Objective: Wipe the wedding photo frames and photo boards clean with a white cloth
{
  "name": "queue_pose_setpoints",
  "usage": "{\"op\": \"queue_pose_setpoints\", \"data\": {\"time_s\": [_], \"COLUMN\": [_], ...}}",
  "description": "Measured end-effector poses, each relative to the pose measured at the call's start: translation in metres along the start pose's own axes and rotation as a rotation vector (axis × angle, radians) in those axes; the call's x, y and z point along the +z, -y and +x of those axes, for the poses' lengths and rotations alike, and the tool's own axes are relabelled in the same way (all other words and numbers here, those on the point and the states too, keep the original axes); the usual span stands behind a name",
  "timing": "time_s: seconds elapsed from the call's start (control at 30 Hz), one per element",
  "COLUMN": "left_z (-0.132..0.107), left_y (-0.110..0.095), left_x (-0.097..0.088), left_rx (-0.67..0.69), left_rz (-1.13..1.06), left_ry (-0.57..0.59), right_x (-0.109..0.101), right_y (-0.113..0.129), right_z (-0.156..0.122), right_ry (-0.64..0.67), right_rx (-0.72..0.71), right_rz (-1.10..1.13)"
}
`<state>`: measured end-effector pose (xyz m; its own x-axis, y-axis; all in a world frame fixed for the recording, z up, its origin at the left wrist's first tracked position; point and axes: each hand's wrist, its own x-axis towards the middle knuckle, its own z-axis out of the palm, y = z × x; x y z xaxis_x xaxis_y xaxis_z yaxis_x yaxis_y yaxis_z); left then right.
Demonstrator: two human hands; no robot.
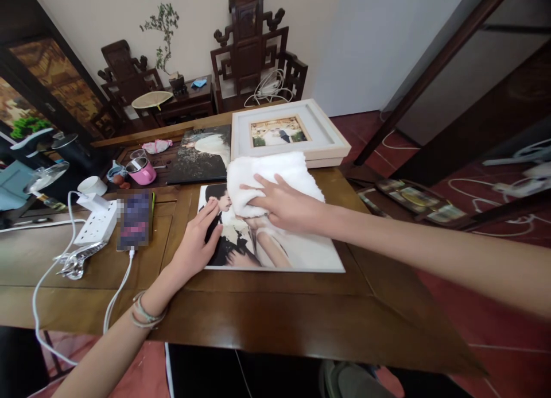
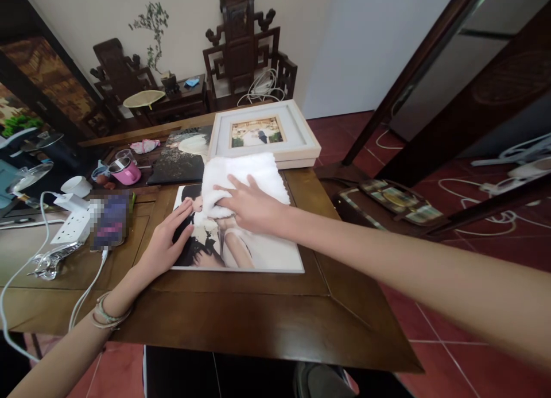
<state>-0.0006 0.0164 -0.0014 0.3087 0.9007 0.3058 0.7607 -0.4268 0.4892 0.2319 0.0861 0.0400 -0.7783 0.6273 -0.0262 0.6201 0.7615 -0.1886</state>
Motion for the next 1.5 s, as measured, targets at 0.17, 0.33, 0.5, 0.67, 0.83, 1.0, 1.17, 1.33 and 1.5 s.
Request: {"op": "queue_pose_setpoints", "data": {"time_s": [0.17,0.33,0.5,0.67,0.83,1.0,1.17,1.33,1.5], "left_z": [0.0,-0.001,-0.001,0.0,0.0,0.0,0.0,0.0,-0.001], "left_y": [0.002,0.003,0.001,0.001,0.003,0.003,0.002,0.002,0.002], "left_x": [0.0,0.002,0.001,0.0,0.001,0.0,0.0,0.0,0.0], "left_rx": [-0.002,-0.002,0.005,0.017,0.015,0.016,0.018,-0.004,0.002], "left_rz": [0.008,-0.001,-0.023,-0.032,-0.014,-0.011,-0.026,-0.003,0.001], "left_ry": [0.004,-0.005,-0.007,0.005,0.0,0.0,0.012,0.007,0.017], "right_x": [0.023,0.046,0.041,0.015,0.003,0.004,0.017,0.032,0.017], "right_y": [0.035,0.088,0.1,0.063,0.03,0.038,0.081,0.109,0.089], "right_z": [-0.041,-0.093,-0.096,-0.05,0.003,0.011,-0.032,-0.075,-0.061], "right_ry": [-0.031,-0.044,0.018,0.133,0.1,0.07,0.098,0.088,0.19], "right_rx": [-0.009,-0.143,-0.188,-0.104,0.033,0.109,0.024,-0.106,-0.087], "right_rz": [0.029,0.058,0.037,-0.029,-0.127,-0.145,-0.128,-0.034,-0.039]}}
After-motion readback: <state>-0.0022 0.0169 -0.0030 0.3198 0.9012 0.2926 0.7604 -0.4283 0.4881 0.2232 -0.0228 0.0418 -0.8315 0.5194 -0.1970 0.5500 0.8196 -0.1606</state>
